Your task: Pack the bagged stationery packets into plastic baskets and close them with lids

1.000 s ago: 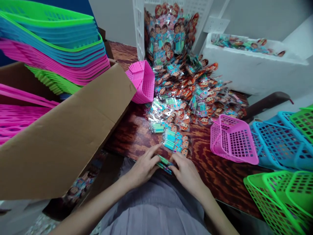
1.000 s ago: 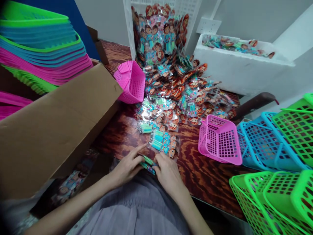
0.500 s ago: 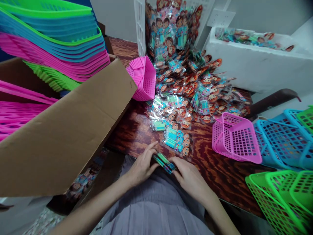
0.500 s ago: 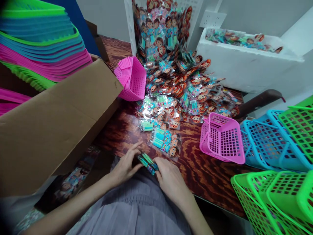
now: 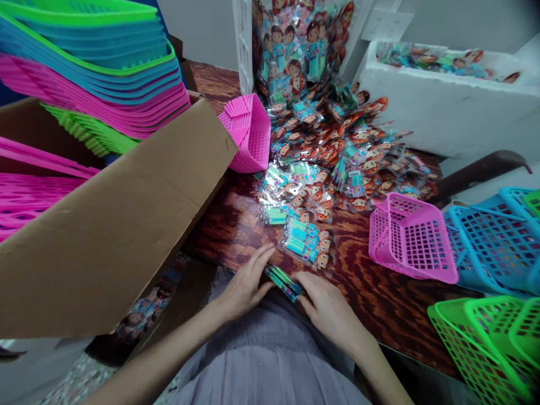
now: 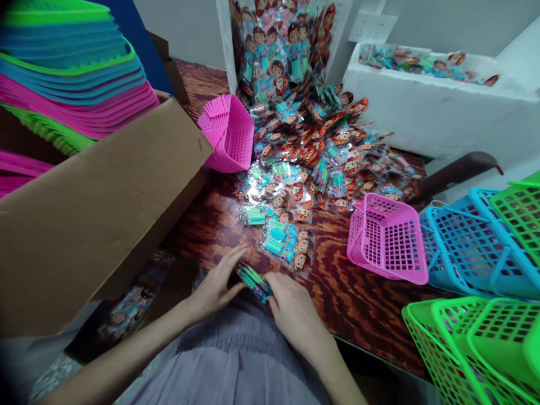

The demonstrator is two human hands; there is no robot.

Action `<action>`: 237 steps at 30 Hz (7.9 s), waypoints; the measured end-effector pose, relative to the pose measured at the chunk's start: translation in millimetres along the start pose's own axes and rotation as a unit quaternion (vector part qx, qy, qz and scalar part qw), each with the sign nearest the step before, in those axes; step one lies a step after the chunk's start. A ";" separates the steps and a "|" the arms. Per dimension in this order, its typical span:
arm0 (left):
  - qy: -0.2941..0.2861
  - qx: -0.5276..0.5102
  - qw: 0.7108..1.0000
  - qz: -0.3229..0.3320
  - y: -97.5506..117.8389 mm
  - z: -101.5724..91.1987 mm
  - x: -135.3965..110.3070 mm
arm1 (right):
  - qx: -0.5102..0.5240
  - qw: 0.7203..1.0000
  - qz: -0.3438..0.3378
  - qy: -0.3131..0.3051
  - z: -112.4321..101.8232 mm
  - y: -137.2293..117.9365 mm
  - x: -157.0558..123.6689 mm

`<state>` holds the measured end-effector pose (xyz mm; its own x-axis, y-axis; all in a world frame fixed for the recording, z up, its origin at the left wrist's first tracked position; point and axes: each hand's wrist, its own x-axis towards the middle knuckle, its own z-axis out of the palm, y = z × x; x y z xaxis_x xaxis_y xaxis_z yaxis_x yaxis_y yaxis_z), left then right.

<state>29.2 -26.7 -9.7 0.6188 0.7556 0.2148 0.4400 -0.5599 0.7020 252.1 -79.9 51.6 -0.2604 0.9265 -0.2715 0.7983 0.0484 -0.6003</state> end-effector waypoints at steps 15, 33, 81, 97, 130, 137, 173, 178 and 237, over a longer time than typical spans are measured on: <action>-0.013 0.005 1.000 -0.002 -0.3 1.4 0.1 | 0.014 1.000 0.014 -0.008 -3.0 -3.7 2.8; -0.014 0.003 1.000 -0.005 -3.0 2.9 -3.0 | 0.008 1.000 0.019 -0.019 -2.0 -7.3 1.4; -0.090 0.275 0.950 0.115 22.1 13.8 35.7 | -0.162 0.968 0.064 0.182 -25.0 40.9 61.0; -0.073 0.268 0.954 0.109 28.0 11.9 33.5 | -0.210 0.962 0.099 0.143 -25.7 46.4 79.1; -0.061 0.198 0.974 0.086 30.2 8.6 0.2 | -0.148 0.989 0.004 0.021 -3.4 -5.1 10.4; -0.049 0.268 0.956 0.109 34.4 2.5 20.7 | -0.132 0.990 -0.041 0.026 -4.8 2.6 18.7; -0.124 0.282 0.951 0.030 17.4 -10.8 23.2 | -0.203 0.960 -0.058 0.182 -13.3 14.8 126.4; -0.134 0.278 0.951 0.019 11.4 -20.7 33.4 | -0.137 0.970 -0.054 0.191 -18.5 19.5 138.7; -0.136 -0.032 0.984 -0.108 -1.6 -29.6 68.0 | 0.388 0.883 0.102 0.243 -71.0 98.0 131.6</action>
<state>51.3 35.6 23.9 0.6705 0.7308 -0.1276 0.5434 -0.3667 0.7551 334.7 73.3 10.4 0.2600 0.9463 -0.1922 0.1396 -0.2338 -0.9622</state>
